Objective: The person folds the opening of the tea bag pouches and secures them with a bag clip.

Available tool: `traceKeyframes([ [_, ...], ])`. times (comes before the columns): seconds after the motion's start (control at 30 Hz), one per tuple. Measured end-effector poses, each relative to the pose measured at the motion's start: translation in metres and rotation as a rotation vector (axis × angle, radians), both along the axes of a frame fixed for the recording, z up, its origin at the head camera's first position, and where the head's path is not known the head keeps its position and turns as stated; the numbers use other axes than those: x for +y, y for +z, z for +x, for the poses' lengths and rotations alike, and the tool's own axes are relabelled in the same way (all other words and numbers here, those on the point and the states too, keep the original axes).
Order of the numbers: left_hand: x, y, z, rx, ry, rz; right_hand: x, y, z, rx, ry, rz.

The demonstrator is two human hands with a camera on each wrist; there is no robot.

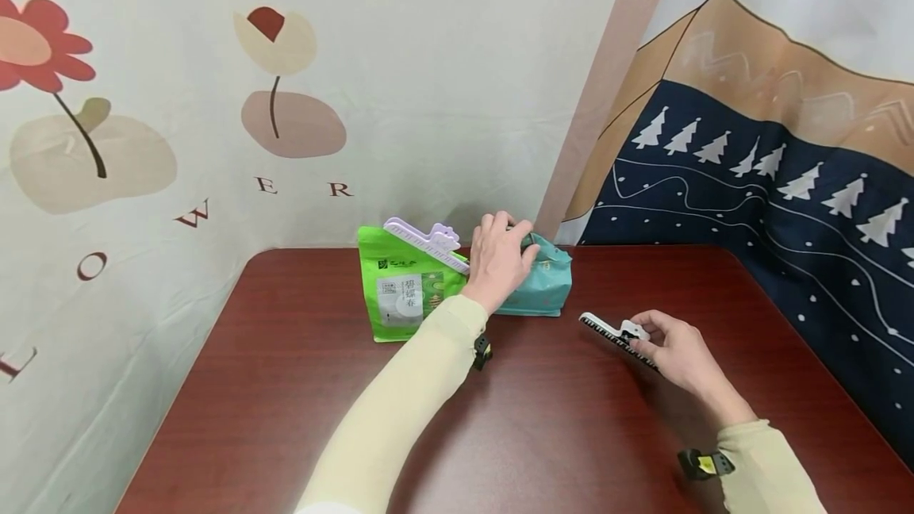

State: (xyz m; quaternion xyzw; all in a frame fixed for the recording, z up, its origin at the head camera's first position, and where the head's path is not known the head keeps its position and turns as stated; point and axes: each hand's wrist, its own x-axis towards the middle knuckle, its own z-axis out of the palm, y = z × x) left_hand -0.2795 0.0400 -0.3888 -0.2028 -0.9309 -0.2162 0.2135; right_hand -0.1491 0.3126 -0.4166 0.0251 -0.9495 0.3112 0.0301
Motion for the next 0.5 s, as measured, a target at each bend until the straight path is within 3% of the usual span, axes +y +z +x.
traceKeyframes([
  [0.5,0.0,0.0,0.0,-0.01,-0.002,-0.001,-0.006,0.012,-0.005,0.043,-0.012,-0.037],
])
